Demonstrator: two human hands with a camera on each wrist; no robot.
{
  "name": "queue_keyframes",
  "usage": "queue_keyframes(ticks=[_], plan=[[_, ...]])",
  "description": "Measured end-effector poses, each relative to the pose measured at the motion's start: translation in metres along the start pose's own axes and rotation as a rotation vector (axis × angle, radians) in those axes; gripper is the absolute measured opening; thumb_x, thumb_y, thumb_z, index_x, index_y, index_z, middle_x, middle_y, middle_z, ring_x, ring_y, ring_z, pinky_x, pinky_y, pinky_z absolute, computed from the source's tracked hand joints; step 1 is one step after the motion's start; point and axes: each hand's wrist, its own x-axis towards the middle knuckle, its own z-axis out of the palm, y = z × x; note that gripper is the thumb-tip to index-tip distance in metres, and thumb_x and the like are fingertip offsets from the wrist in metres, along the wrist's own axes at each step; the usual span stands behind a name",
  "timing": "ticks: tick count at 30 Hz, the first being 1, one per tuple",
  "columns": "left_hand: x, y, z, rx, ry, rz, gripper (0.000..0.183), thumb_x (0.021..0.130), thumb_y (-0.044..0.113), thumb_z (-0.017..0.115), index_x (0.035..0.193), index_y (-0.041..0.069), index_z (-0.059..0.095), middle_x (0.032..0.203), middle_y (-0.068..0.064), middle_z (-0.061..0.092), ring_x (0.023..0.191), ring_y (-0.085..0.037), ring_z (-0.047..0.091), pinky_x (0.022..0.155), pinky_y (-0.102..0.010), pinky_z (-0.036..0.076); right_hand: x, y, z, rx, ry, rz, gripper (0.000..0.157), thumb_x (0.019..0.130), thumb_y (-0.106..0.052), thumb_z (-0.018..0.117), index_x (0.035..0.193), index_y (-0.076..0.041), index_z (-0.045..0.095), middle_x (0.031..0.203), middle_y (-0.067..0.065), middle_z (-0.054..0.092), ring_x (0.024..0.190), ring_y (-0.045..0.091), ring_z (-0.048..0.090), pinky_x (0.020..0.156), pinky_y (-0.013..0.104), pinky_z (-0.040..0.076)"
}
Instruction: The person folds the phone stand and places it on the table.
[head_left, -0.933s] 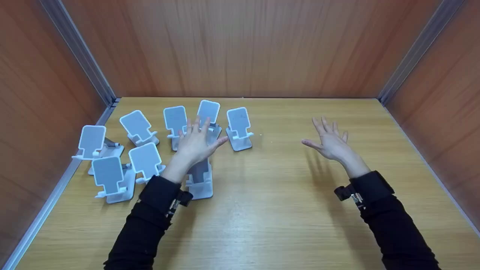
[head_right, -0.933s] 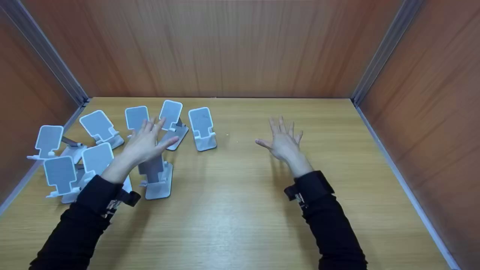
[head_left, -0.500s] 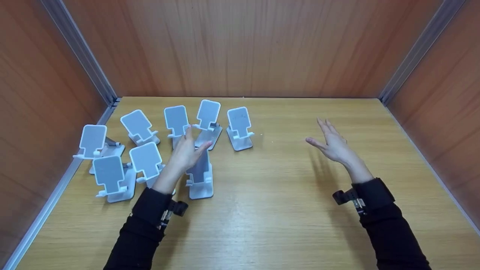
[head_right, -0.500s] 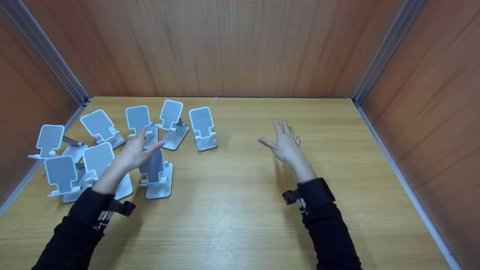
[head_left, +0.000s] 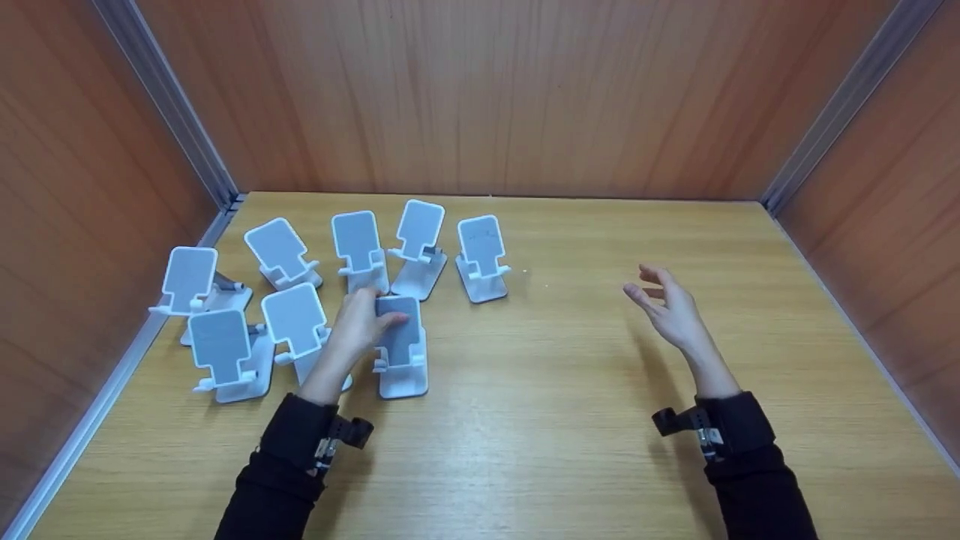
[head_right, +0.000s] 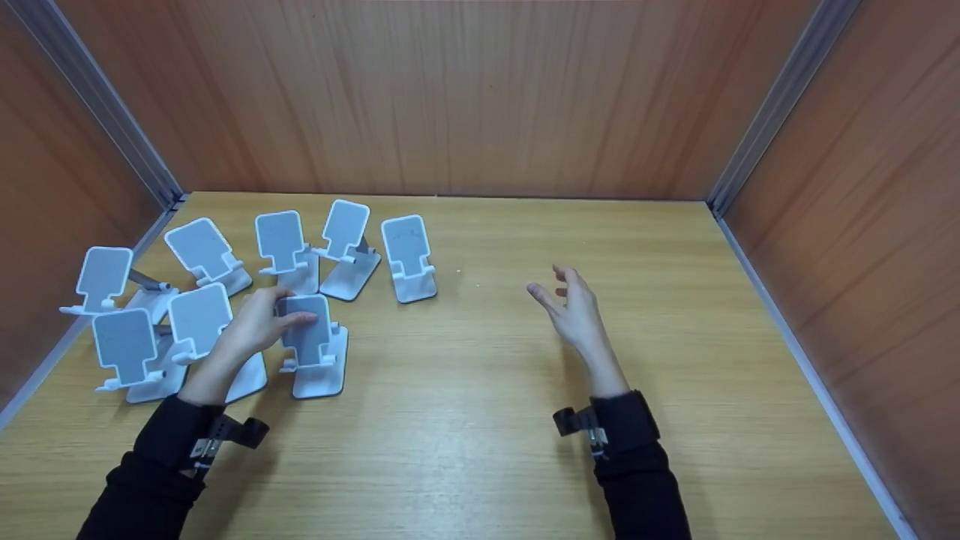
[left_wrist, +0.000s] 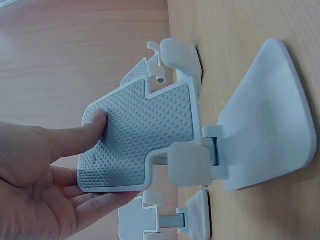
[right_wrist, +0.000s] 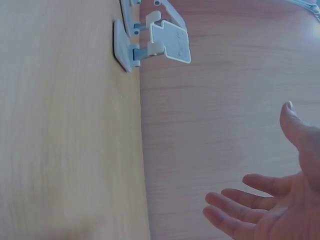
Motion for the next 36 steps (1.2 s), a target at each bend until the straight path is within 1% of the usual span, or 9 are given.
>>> queue_keyframes(ticks=[6, 10, 12, 15, 19, 22, 26, 31, 36], plan=[[-0.001, -0.005, 0.001, -0.104, 0.080, 0.008, 0.033, 0.078, 0.014, 0.068, 0.104, -0.002, 0.056, 0.106, -0.017, 0.057, 0.098, -0.028, 0.054, 0.082, -0.040, 0.046, -0.008, 0.003, 0.010, 0.138, 0.005, -0.007, 0.053, 0.090, -0.028, 0.051, 0.127, 0.007, 0.037, 0.120, 0.025, 0.045, 0.103, 0.037, 0.049, 0.084, 0.043, 0.045], [-0.002, -0.005, 0.003, -0.161, 0.115, 0.011, 0.033, 0.074, 0.015, 0.070, 0.101, 0.000, 0.057, 0.102, -0.014, 0.057, 0.094, -0.025, 0.053, 0.082, -0.038, 0.046, -0.013, 0.000, 0.022, 0.215, -0.024, 0.005, 0.049, 0.090, -0.025, 0.051, 0.125, 0.007, 0.039, 0.114, 0.024, 0.049, 0.100, 0.035, 0.051, 0.079, 0.034, 0.048], [-0.002, -0.002, 0.005, -0.176, 0.128, 0.018, 0.033, 0.073, 0.016, 0.072, 0.099, 0.000, 0.058, 0.099, -0.013, 0.058, 0.092, -0.024, 0.054, 0.080, -0.036, 0.046, -0.016, -0.001, 0.028, 0.244, -0.053, 0.008, 0.047, 0.090, -0.023, 0.051, 0.125, 0.007, 0.040, 0.113, 0.024, 0.050, 0.099, 0.034, 0.052, 0.078, 0.033, 0.049], [-0.004, 0.004, 0.008, -0.191, 0.138, 0.042, 0.033, 0.072, 0.018, 0.073, 0.096, 0.001, 0.058, 0.096, -0.012, 0.058, 0.088, -0.023, 0.053, 0.077, -0.034, 0.047, -0.020, -0.005, 0.039, 0.287, -0.107, 0.013, 0.045, 0.090, -0.021, 0.051, 0.124, 0.008, 0.040, 0.111, 0.023, 0.052, 0.097, 0.035, 0.053, 0.077, 0.033, 0.049], [-0.008, 0.018, 0.012, -0.209, 0.154, 0.090, 0.031, 0.071, 0.020, 0.073, 0.091, 0.002, 0.059, 0.090, -0.009, 0.057, 0.082, -0.020, 0.051, 0.070, -0.030, 0.046, -0.024, -0.009, 0.052, 0.343, -0.169, 0.007, 0.043, 0.090, -0.016, 0.051, 0.123, 0.010, 0.040, 0.108, 0.022, 0.054, 0.096, 0.039, 0.052, 0.077, 0.039, 0.049], [-0.012, 0.032, 0.015, -0.236, 0.169, 0.145, 0.030, 0.070, 0.021, 0.074, 0.087, 0.002, 0.059, 0.085, -0.008, 0.057, 0.078, -0.019, 0.050, 0.065, -0.028, 0.045, -0.026, -0.013, 0.062, 0.368, -0.208, -0.004, 0.042, 0.090, -0.013, 0.052, 0.122, 0.011, 0.040, 0.107, 0.025, 0.053, 0.094, 0.039, 0.054, 0.078, 0.043, 0.048], [-0.021, 0.051, 0.022, -0.294, 0.181, 0.233, 0.028, 0.068, 0.020, 0.075, 0.082, 0.003, 0.059, 0.080, -0.006, 0.057, 0.073, -0.017, 0.050, 0.060, -0.025, 0.045, -0.027, -0.017, 0.073, 0.387, -0.264, -0.010, 0.043, 0.089, -0.013, 0.053, 0.122, 0.011, 0.040, 0.108, 0.030, 0.051, 0.093, 0.037, 0.055, 0.078, 0.045, 0.048], [-0.032, 0.072, 0.030, -0.368, 0.186, 0.369, 0.028, 0.066, 0.021, 0.076, 0.076, 0.003, 0.058, 0.075, -0.004, 0.056, 0.065, -0.014, 0.049, 0.056, -0.023, 0.045, -0.030, -0.024, 0.088, 0.420, -0.353, -0.011, 0.045, 0.089, -0.016, 0.054, 0.123, 0.010, 0.040, 0.108, 0.029, 0.052, 0.092, 0.038, 0.056, 0.079, 0.049, 0.046], [-0.039, 0.092, 0.036, -0.412, 0.159, 0.480, 0.027, 0.066, 0.021, 0.076, 0.075, 0.003, 0.058, 0.075, -0.003, 0.058, 0.063, -0.012, 0.051, 0.055, -0.023, 0.047, -0.033, -0.028, 0.101, 0.476, -0.457, 0.003, 0.045, 0.090, -0.016, 0.051, 0.123, 0.011, 0.037, 0.100, 0.026, 0.058, 0.086, 0.038, 0.058, 0.078, 0.053, 0.045]])
